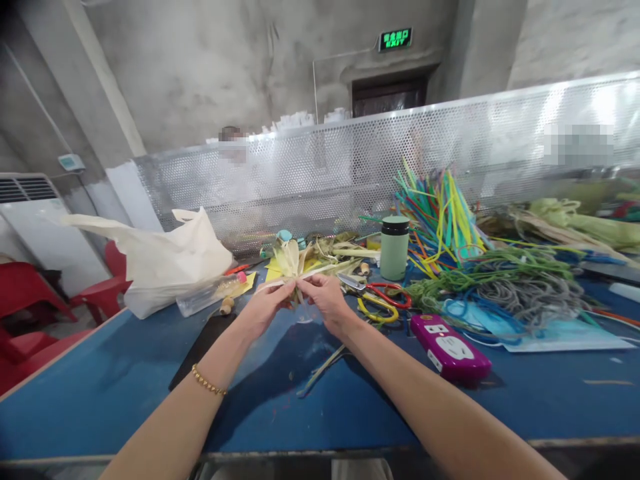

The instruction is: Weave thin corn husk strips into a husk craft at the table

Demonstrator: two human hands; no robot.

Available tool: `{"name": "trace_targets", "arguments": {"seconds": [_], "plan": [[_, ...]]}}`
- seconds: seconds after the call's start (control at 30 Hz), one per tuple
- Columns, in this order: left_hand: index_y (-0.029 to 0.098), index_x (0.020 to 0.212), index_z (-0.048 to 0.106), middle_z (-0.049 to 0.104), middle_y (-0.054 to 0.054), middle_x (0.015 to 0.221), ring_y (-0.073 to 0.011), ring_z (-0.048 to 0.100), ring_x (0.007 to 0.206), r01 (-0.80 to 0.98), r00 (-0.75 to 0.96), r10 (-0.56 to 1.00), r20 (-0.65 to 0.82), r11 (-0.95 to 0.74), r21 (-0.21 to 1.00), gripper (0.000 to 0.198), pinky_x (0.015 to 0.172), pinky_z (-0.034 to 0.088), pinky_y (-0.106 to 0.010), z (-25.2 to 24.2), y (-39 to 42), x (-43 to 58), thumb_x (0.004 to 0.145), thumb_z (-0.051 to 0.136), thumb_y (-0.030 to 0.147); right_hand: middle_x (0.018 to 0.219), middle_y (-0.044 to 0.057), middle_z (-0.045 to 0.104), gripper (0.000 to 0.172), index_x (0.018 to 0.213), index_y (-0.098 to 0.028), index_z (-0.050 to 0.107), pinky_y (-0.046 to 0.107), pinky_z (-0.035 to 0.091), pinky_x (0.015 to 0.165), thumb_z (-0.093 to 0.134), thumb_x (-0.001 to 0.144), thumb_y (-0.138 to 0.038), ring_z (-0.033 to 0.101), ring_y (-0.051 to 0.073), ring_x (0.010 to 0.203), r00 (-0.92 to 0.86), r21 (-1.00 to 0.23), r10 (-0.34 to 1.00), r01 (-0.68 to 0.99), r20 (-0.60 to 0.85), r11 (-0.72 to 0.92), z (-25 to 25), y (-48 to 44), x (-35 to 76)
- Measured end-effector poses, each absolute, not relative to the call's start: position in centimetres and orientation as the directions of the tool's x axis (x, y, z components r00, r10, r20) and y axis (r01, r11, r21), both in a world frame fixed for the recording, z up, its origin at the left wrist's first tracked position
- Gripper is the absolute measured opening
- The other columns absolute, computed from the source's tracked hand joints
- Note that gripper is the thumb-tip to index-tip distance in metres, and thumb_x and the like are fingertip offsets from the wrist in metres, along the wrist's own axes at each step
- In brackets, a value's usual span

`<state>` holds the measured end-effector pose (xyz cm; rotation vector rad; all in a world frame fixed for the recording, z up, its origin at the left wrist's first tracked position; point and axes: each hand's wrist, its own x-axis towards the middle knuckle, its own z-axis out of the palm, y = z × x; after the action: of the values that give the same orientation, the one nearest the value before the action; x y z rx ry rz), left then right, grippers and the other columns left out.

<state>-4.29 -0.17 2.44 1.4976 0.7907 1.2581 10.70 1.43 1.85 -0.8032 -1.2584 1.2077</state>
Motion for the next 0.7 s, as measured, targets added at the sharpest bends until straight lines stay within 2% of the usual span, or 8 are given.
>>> {"name": "trace_targets", "arguments": {"seconds": [0.1, 0.2, 0.27, 0.4, 0.57, 0.7], "plan": [[0.013, 0.091, 0.072, 0.066, -0.008, 0.079, -0.0159, 0.057, 0.071, -0.099, 0.281, 0.909, 0.308, -0.292, 0.951, 0.043, 0.059, 0.041, -0.025, 2.2, -0.7, -3.5, 0.076, 0.068, 0.053, 0.053, -0.002, 0.055, 0.034, 0.06, -0.014, 0.065, 0.026, 0.028, 0.052, 0.08, 0.056, -0.044, 0.041, 0.009, 0.051, -0.066, -0.963, 0.966, -0.122, 0.249, 0.24, 1.7, 1.7, 10.8], [0.014, 0.1, 0.072, 0.065, -0.005, 0.078, -0.0139, 0.054, 0.069, -0.078, 0.19, 0.922, 0.337, -0.328, 0.941, 0.042, 0.056, 0.04, -0.024, 1.8, -1.0, -3.0, 0.073, 0.074, 0.046, 0.051, -0.003, 0.053, 0.032, 0.058, -0.015, 0.062, 0.026, 0.026, 0.052, 0.077, 0.059, -0.044, 0.039, 0.008, 0.05, -0.114, -0.967, 0.964, -0.112, 0.241, 0.229, 1.6, 1.7, 10.8], [0.015, 0.104, 0.072, 0.066, -0.005, 0.078, -0.0128, 0.053, 0.067, -0.138, 0.13, 0.94, 0.317, -0.299, 0.944, 0.042, 0.055, 0.039, -0.023, 1.4, -0.8, -2.8, 0.074, 0.072, 0.045, 0.051, -0.003, 0.053, 0.032, 0.056, -0.015, 0.06, 0.026, 0.026, 0.052, 0.076, 0.06, -0.043, 0.039, 0.008, 0.05, -0.149, -0.965, 0.956, -0.117, 0.252, 0.236, 1.5, 1.6, 10.7], [0.014, 0.11, 0.072, 0.066, -0.005, 0.075, -0.0112, 0.051, 0.062, -0.254, 0.133, 0.962, 0.237, -0.198, 0.947, 0.047, 0.052, 0.036, -0.022, 0.7, -0.2, -2.9, 0.072, 0.074, 0.042, 0.053, -0.002, 0.054, 0.035, 0.056, -0.015, 0.061, 0.025, 0.027, 0.053, 0.075, 0.063, -0.047, 0.04, 0.008, 0.051, -0.176, -0.961, 0.945, -0.087, 0.274, 0.262, 1.4, 1.6, 10.8], [0.014, 0.108, 0.072, 0.065, -0.003, 0.071, -0.0098, 0.049, 0.057, -0.288, 0.124, 0.972, 0.201, -0.158, 0.944, 0.049, 0.051, 0.035, -0.023, 0.7, -0.1, -3.0, 0.069, 0.076, 0.043, 0.053, -0.002, 0.055, 0.038, 0.056, -0.016, 0.061, 0.025, 0.028, 0.053, 0.073, 0.065, -0.05, 0.041, 0.009, 0.052, -0.186, -0.954, 0.936, -0.049, 0.298, 0.294, 1.4, 1.7, 10.9], [0.014, 0.104, 0.072, 0.063, -0.001, 0.066, -0.0094, 0.049, 0.054, -0.314, 0.123, 0.977, 0.176, -0.13, 0.94, 0.046, 0.049, 0.035, -0.023, 0.7, -0.2, -2.9, 0.068, 0.076, 0.043, 0.052, -0.002, 0.051, 0.041, 0.055, -0.016, 0.059, 0.025, 0.027, 0.052, 0.074, 0.063, -0.053, 0.037, 0.008, 0.05, -0.176, -0.954, 0.938, -0.03, 0.3, 0.299, 1.4, 1.6, 10.7]]}}
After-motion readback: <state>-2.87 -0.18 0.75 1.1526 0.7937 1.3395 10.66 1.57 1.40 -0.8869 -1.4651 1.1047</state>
